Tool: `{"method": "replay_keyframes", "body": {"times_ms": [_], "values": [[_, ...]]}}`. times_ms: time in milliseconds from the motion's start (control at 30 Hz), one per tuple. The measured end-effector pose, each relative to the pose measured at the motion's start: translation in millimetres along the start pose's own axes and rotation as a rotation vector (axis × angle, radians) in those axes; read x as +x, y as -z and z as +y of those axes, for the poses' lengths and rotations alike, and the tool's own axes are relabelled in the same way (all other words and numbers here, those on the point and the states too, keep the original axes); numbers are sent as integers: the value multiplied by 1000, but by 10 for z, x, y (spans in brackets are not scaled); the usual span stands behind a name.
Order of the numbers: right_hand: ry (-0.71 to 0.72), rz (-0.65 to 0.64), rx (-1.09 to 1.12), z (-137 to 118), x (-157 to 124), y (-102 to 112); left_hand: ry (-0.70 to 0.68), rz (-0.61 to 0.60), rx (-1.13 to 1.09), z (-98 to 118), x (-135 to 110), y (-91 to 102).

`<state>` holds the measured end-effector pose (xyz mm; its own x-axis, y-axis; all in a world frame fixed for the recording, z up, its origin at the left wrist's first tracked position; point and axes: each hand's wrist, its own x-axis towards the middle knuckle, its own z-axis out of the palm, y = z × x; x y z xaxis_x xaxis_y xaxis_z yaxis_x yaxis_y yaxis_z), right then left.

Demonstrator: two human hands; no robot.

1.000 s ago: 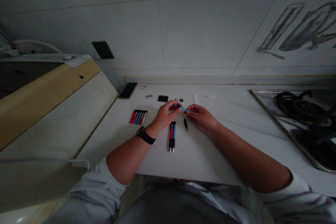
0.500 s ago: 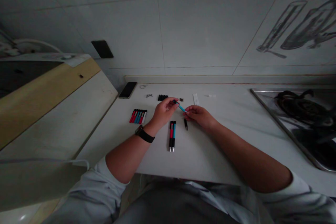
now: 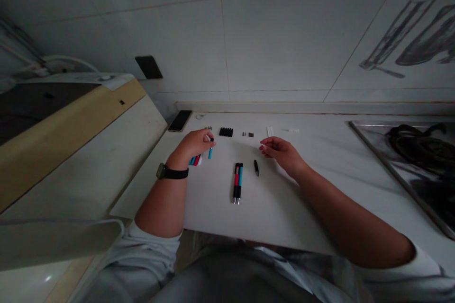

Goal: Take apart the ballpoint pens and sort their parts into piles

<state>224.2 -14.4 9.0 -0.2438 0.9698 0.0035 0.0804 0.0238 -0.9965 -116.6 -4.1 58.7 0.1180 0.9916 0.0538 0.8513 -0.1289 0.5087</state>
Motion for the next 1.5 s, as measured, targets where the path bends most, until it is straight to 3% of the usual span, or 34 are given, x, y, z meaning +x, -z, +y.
{"method": "replay_keyframes", "body": {"times_ms": [233,600,1067,1167,1300,1400,1500], "values": [[-4,29,-23,-43,2,24,32,-122,168,-86,50,-119],[14,47,-75,-39,14,87,7,-113,252,-248,126,-104],[29,64,-43,-135,16,165,68,-116,192,-187,70,0],[123,203,-39,-187,83,342,31,-36,200,-124,84,-41],[265,477,-190,-155,237,792,-143,106,191,60,97,-199],[304,656,-395,-53,322,1133,-328,92,143,229,67,-364],[276,722,-517,48,384,1360,-446,52,93,356,20,-503]]}}
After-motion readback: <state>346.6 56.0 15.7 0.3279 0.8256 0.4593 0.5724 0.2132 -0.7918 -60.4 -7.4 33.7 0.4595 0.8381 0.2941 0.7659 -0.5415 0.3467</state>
